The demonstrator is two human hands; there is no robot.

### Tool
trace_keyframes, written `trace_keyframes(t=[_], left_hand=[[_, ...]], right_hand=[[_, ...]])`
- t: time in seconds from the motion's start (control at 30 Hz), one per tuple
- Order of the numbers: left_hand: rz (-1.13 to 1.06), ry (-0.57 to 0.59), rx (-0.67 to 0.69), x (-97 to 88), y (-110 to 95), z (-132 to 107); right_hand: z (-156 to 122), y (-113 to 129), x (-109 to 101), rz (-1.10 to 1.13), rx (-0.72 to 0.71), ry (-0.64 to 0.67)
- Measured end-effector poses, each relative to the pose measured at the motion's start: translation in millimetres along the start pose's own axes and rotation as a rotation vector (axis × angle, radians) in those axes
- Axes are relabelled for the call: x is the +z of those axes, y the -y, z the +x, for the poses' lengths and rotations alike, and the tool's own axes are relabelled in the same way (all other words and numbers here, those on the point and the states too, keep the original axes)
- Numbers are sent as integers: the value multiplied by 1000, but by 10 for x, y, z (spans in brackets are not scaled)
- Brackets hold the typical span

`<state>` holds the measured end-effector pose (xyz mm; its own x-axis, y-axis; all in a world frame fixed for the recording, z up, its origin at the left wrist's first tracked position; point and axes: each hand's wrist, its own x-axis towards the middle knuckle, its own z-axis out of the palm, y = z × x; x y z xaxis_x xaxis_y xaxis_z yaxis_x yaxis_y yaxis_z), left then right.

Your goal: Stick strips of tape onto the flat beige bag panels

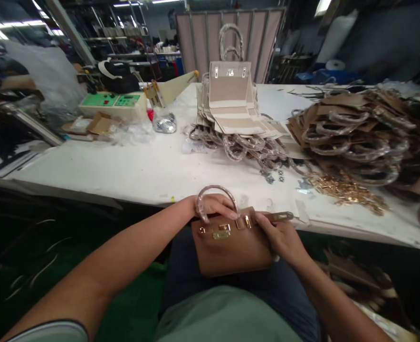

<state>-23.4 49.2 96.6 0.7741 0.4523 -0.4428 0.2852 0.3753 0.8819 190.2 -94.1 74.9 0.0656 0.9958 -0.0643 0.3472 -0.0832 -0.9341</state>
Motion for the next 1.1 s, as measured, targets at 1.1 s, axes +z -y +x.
trace_keyframes(t=[1.1], left_hand=[[-556, -640, 458, 554, 740, -116]], right_hand=[[127, -278, -214, -216, 81, -322]])
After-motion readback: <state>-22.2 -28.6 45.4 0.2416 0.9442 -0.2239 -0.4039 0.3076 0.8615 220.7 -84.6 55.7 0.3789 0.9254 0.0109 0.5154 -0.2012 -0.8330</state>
